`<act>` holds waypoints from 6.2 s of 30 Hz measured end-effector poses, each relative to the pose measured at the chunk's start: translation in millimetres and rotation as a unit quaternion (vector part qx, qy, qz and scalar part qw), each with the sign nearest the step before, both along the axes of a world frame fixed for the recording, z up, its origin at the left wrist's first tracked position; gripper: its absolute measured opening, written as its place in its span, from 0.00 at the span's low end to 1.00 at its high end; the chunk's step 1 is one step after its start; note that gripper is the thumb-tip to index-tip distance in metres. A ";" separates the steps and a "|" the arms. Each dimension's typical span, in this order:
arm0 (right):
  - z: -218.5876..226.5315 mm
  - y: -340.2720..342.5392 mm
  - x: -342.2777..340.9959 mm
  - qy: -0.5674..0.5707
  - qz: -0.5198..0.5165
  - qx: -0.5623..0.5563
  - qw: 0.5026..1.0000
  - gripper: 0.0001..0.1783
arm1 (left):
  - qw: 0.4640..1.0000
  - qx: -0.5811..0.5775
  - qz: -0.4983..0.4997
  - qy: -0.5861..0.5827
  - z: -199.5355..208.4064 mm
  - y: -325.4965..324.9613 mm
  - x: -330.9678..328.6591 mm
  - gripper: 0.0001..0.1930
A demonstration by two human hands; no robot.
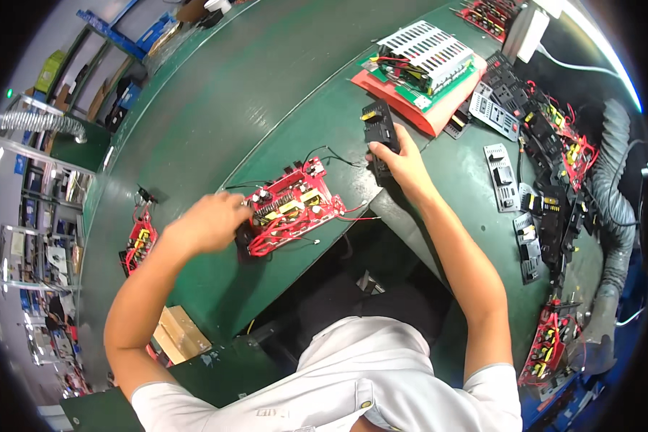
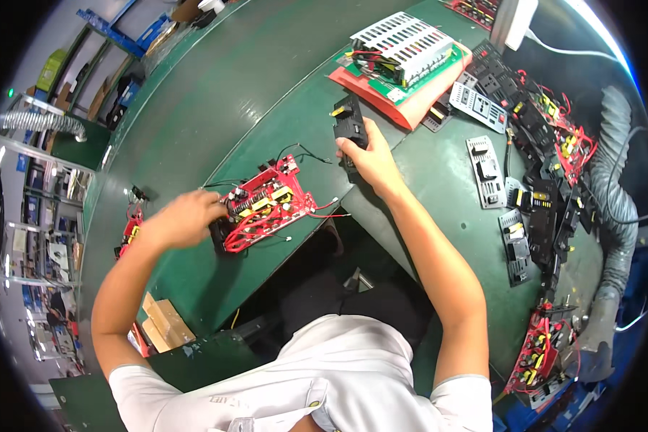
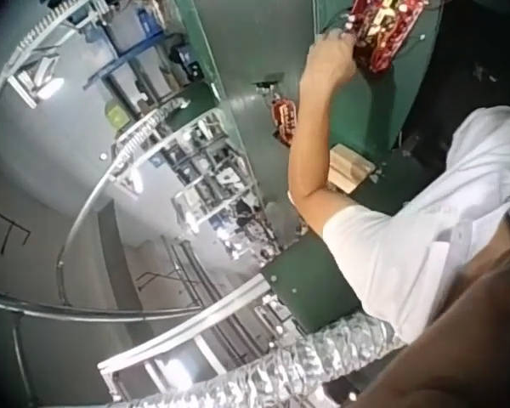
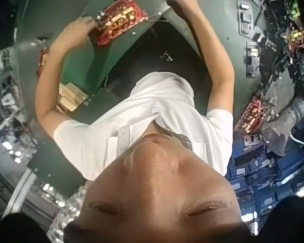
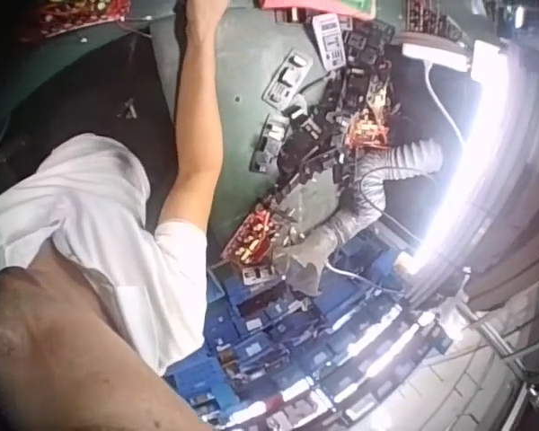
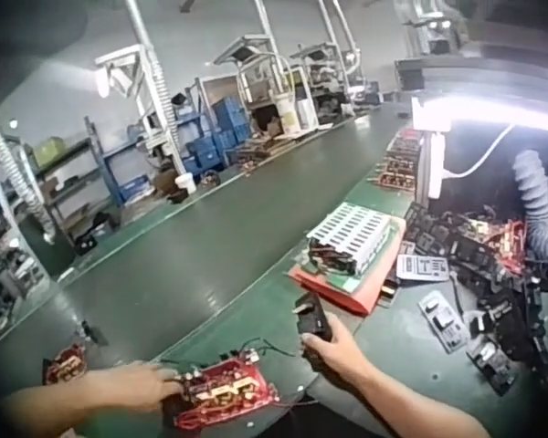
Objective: Assembling red circuit boards into black frames and using a handheld scanner for verification on a factory production line.
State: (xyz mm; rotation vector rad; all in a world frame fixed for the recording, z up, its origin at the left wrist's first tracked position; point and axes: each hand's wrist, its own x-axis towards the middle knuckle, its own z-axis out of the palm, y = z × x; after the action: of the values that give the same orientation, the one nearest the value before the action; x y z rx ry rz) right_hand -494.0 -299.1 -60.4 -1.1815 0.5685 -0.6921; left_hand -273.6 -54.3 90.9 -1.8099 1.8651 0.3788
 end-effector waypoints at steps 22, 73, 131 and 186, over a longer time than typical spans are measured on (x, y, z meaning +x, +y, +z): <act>-16.1 -9.5 13.5 -0.108 0.003 0.107 0.988 0.25 | 0.869 -0.231 0.122 0.420 -80.1 -139.9 -3.9 0.09; 10.5 37.1 26.3 0.006 0.059 -0.019 0.998 0.34 | 0.832 -0.476 0.045 0.283 -102.7 -127.1 -31.3 0.05; -1.2 32.9 25.8 -0.029 0.123 0.003 0.992 0.30 | 0.707 -0.141 0.395 0.570 -90.1 -148.3 13.8 0.12; 7.7 42.6 30.0 -0.026 0.081 0.141 0.986 0.18 | 0.881 -0.430 0.078 0.181 -95.0 -94.7 -55.0 0.06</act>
State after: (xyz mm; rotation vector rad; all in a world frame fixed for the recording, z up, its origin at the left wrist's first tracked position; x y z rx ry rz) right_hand -464.0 -256.4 -52.7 -0.9307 0.5023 -0.4830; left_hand -328.5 -149.0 -4.1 -2.6157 2.3793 -0.1154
